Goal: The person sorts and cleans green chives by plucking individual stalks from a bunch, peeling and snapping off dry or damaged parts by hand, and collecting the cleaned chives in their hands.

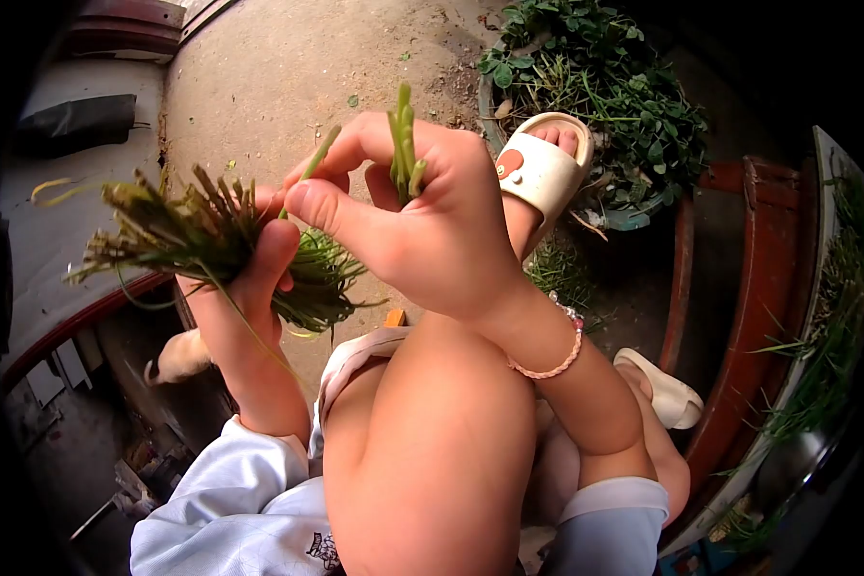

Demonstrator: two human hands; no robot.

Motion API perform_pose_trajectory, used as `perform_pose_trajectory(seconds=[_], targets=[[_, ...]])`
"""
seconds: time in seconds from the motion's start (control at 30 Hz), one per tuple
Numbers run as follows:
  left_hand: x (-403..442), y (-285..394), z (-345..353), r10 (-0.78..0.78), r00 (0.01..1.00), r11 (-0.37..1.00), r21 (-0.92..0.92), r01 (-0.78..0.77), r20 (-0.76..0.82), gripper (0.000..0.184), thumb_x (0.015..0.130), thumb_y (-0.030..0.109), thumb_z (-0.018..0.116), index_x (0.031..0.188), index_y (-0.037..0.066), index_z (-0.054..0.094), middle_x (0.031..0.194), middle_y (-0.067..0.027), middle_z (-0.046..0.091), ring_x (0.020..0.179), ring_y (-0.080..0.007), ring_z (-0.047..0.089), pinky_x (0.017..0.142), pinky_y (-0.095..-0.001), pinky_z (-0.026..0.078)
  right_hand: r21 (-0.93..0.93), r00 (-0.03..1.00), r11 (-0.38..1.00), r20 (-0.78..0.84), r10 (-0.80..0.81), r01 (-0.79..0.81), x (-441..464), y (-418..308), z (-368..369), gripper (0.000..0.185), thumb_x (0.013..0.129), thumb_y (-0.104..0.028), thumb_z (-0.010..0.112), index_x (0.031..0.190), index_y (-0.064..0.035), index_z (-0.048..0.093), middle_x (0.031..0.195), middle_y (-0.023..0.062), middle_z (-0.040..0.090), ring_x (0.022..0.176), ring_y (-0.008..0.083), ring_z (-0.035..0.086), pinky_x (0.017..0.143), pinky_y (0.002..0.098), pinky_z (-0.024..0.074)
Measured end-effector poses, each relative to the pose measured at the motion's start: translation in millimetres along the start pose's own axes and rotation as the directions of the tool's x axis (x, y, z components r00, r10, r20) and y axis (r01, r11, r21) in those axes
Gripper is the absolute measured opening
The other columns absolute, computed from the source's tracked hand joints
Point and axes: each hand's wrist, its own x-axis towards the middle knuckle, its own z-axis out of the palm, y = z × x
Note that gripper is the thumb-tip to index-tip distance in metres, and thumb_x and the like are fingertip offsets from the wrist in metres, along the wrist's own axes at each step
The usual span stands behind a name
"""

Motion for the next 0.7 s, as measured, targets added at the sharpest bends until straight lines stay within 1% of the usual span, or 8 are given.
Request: perform_pose_trajectory(seconds=[0.17,0.23,0.27,0.33,0.47,0.57,0.63,0.7], targets=[[-2,-2,-5,-0.029,1.0,0.999,0.016,0.029,0.001,0.016,0.064,-0.001,0.068,0.077,0.0,0.059,0.072,-0.0017,0.058,0.064,-0.0085,0.053,0.058,-0.0209,0.044,-0.006,0.998,1.0,0.059,-0.02,0.021,0,-1,-3,0.007,0.075,-0.002,0.056,0.074,0.0046,0.055,0.075,0.0065,0.055,0.062,0.0057,0.047,0.053,0.0158,0.0346],[-2,-5,-8,0.022,0.999,0.987,0.156,-0.026,0.027,0.017,0.064,-0.003,0.066,0.078,-0.001,0.058,0.072,-0.0032,0.058,0.065,-0.0102,0.054,0.06,-0.0221,0.045,-0.008,0.997,0.999,0.06,-0.039,0.039,1,-1,-3,0.007,0.075,-0.002,0.055,0.074,0.0049,0.055,0.074,0.0063,0.054,0.061,0.0058,0.047,0.053,0.0159,0.0346],[-2,-5,-7,0.022,0.999,0.987,0.157,-0.026,0.027,0.017,0.064,-0.003,0.066,0.078,-0.001,0.058,0.072,-0.0032,0.058,0.065,-0.0102,0.054,0.06,-0.0221,0.045,-0.013,0.995,0.997,0.07,-0.069,0.07,1,0,-4,0.006,0.075,-0.001,0.055,0.073,0.0048,0.055,0.073,0.0063,0.054,0.061,0.0061,0.047,0.053,0.0161,0.0346],[-3,-6,-6,-0.138,0.99,0.968,-0.212,0.137,0.011,0.019,0.063,-0.007,0.064,0.079,-0.001,0.056,0.072,-0.0048,0.058,0.066,-0.0122,0.055,0.061,-0.0238,0.046,-0.018,0.992,0.995,0.079,-0.098,0.1,2,1,-5,0.006,0.075,0.0,0.054,0.073,0.0047,0.055,0.072,0.0063,0.054,0.061,0.0064,0.047,0.053,0.0162,0.0346],[-5,-3,-4,-0.155,0.988,0.977,-0.143,0.156,0.019,0.021,0.063,-0.01,0.062,0.081,-0.002,0.054,0.072,-0.006,0.058,0.066,-0.014,0.056,0.063,-0.0257,0.048,-0.081,0.982,0.981,0.091,-0.166,0.174,3,-1,-6,0.005,0.073,0.0,0.055,0.07,0.0034,0.055,0.07,0.0061,0.053,0.057,0.0066,0.045,0.049,0.0171,0.0325],[-3,1,-2,-0.199,0.98,0.961,-0.196,0.196,0.002,0.016,0.064,-0.008,0.061,0.078,-0.001,0.055,0.068,-0.004,0.057,0.06,-0.0115,0.054,0.055,-0.0223,0.046,-0.076,0.979,0.977,0.047,-0.198,0.201,3,0,-3,0.004,0.069,0.001,0.056,0.066,0.0011,0.054,0.064,0.0038,0.052,0.052,0.006,0.041,0.045,0.018,0.0302],[-1,10,-1,-0.237,0.969,0.966,-0.087,0.242,0.064,0.009,0.067,-0.003,0.059,0.074,0.001,0.055,0.063,-0.0014,0.054,0.054,-0.0077,0.05,0.044,-0.0194,0.04,-0.061,0.976,0.975,0.002,-0.216,0.216,4,1,-2,0.006,0.065,0.002,0.057,0.063,-0.0007,0.052,0.06,0.0014,0.05,0.048,0.0055,0.039,0.042,0.0186,0.0292],[-1,10,0,-0.246,0.967,0.965,-0.081,0.251,0.06,0.006,0.067,0.0,0.058,0.072,0.002,0.055,0.062,-0.0004,0.053,0.052,-0.0064,0.048,0.042,-0.0187,0.036,-0.126,0.972,0.964,0.0,-0.235,0.233,4,0,-5,0.007,0.065,0.002,0.057,0.062,-0.0013,0.051,0.059,0.0012,0.05,0.048,0.0046,0.038,0.042,0.0179,0.0286]])
